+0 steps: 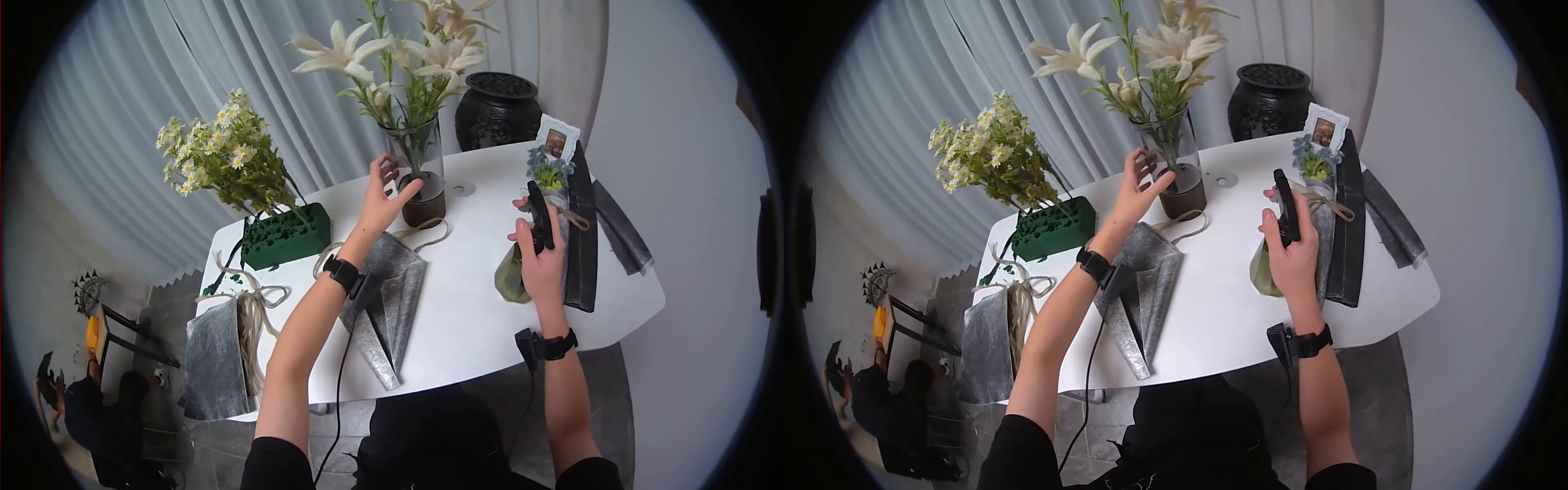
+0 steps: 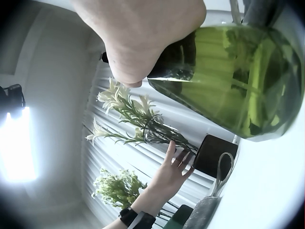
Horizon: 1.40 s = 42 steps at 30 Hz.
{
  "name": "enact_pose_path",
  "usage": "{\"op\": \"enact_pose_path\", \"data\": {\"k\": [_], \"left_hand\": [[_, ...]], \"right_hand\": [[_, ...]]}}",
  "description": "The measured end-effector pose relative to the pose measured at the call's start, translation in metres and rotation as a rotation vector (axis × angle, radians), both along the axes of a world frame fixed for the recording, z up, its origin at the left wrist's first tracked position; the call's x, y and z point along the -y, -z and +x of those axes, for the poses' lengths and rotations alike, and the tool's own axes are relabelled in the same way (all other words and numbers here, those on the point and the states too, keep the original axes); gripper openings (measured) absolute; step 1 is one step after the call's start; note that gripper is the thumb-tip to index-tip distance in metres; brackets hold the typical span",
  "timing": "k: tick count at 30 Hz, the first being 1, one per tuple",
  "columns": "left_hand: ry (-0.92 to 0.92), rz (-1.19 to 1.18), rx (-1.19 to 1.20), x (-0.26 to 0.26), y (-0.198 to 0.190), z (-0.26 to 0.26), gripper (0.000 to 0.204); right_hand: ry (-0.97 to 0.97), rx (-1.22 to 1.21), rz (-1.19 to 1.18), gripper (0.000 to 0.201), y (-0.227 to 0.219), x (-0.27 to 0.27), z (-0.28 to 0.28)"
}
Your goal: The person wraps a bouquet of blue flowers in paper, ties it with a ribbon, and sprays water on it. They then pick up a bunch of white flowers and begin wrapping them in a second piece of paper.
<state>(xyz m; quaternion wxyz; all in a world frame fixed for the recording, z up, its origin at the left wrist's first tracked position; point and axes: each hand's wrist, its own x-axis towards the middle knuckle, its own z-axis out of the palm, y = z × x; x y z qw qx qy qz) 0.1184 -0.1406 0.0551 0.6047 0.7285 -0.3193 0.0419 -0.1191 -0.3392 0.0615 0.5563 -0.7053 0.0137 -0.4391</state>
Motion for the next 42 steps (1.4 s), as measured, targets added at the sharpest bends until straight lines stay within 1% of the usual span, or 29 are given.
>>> {"op": "enact_pose_path", "data": {"k": [1,2,4,5,6,8,9,10,12,13,14,17,19,20,22,24,25,28,30,31,32,34,36,37,40,41,42], "left_hand": [[-0.013,0.015,0.005,-0.007,0.004,-0.002,0.076],[-0.017,0.018,0.005,-0.017,0.008,-0.004,0.076],[0.014,0.032,-0.12,-0.036,0.017,-0.01,0.062],[-0.044,-0.007,-0.126,-0.042,0.017,-0.023,0.049],[-0.051,-0.008,-0.128,-0.05,0.02,-0.032,0.049],[0.0,-0.014,-0.168,-0.077,0.031,-0.05,0.039],[0.057,-0.097,-0.197,-0.083,0.038,-0.059,0.028],[0.037,-0.103,-0.203,-0.089,0.041,-0.07,0.028],[0.124,-0.037,-0.329,-0.1,0.046,-0.089,0.024],[0.166,-0.07,-0.364,-0.102,0.051,-0.094,0.019],[0.194,-0.051,-0.407,-0.105,0.054,-0.097,0.017],[0.212,-0.044,-0.418,-0.109,0.065,-0.102,0.016],[0.207,-0.08,-0.346,-0.107,0.07,-0.102,0.016],[0.204,-0.097,-0.35,-0.108,0.071,-0.102,0.016],[0.21,-0.108,-0.328,-0.109,0.074,-0.103,0.015],[0.217,-0.118,-0.333,-0.113,0.077,-0.103,0.015],[0.228,-0.114,-0.329,-0.114,0.077,-0.102,0.015],[0.223,-0.177,-0.371,-0.113,0.081,-0.101,0.015],[0.234,-0.213,-0.373,-0.113,0.081,-0.102,0.014],[0.233,-0.212,-0.369,-0.113,0.083,-0.102,0.014],[0.232,-0.209,-0.361,-0.113,0.084,-0.101,0.014],[0.247,-0.246,-0.347,-0.113,0.083,-0.101,0.013],[0.247,-0.262,-0.332,-0.112,0.084,-0.102,0.013],[0.242,-0.253,-0.346,-0.112,0.084,-0.102,0.013],[0.224,-0.231,-0.339,-0.113,0.084,-0.102,0.013],[0.225,-0.24,-0.337,-0.113,0.085,-0.101,0.013],[0.226,-0.247,-0.336,-0.112,0.087,-0.1,0.013]], "right_hand": [[0.001,0.007,0.001,0.031,0.0,0.0,0.001],[-0.001,0.014,0.003,0.031,0.0,0.0,0.001],[-0.003,0.004,0.002,0.031,0.0,-0.001,0.001],[0.0,-0.005,-0.003,0.032,0.0,-0.001,0.0],[-0.007,-0.007,-0.003,0.032,-0.002,0.0,-0.001],[-0.02,0.009,0.001,0.033,-0.005,-0.003,0.0],[-0.019,-0.006,0.002,0.034,-0.004,-0.003,-0.001],[-0.016,0.008,-0.018,0.034,-0.003,-0.002,0.001],[-0.016,0.002,0.001,0.034,0.002,0.0,0.003],[-0.012,-0.011,-0.012,0.034,0.001,0.001,0.003],[-0.021,0.006,-0.023,0.033,0.003,0.001,0.004],[-0.017,-0.023,-0.052,0.029,0.003,0.002,0.004],[-0.012,-0.026,-0.047,0.029,0.004,0.0,0.005],[0.005,-0.026,-0.031,0.029,0.005,0.0,0.005],[0.016,-0.048,-0.074,0.032,0.01,0.003,0.004],[0.093,-0.1,-0.095,0.037,0.017,0.006,-0.001],[0.062,-0.118,-0.031,0.04,0.02,0.005,-0.003],[-0.069,-0.088,-0.097,0.044,0.034,0.018,-0.005],[0.04,-0.165,-0.132,0.043,0.047,0.033,-0.003],[0.064,-0.176,-0.096,0.042,0.054,0.039,-0.002],[0.094,-0.155,-0.176,0.039,0.055,0.04,0.0],[-0.006,-0.099,-0.078,0.04,0.037,0.02,0.001],[-0.085,-0.134,-0.056,0.038,0.019,0.012,0.002],[-0.082,-0.127,-0.072,0.038,0.011,0.013,0.004],[-0.074,-0.256,-0.222,0.042,-0.008,0.011,0.015],[-0.041,-0.276,-0.188,0.043,-0.018,0.009,0.017],[-0.093,-0.229,-0.186,0.042,-0.03,0.008,0.02]]}}
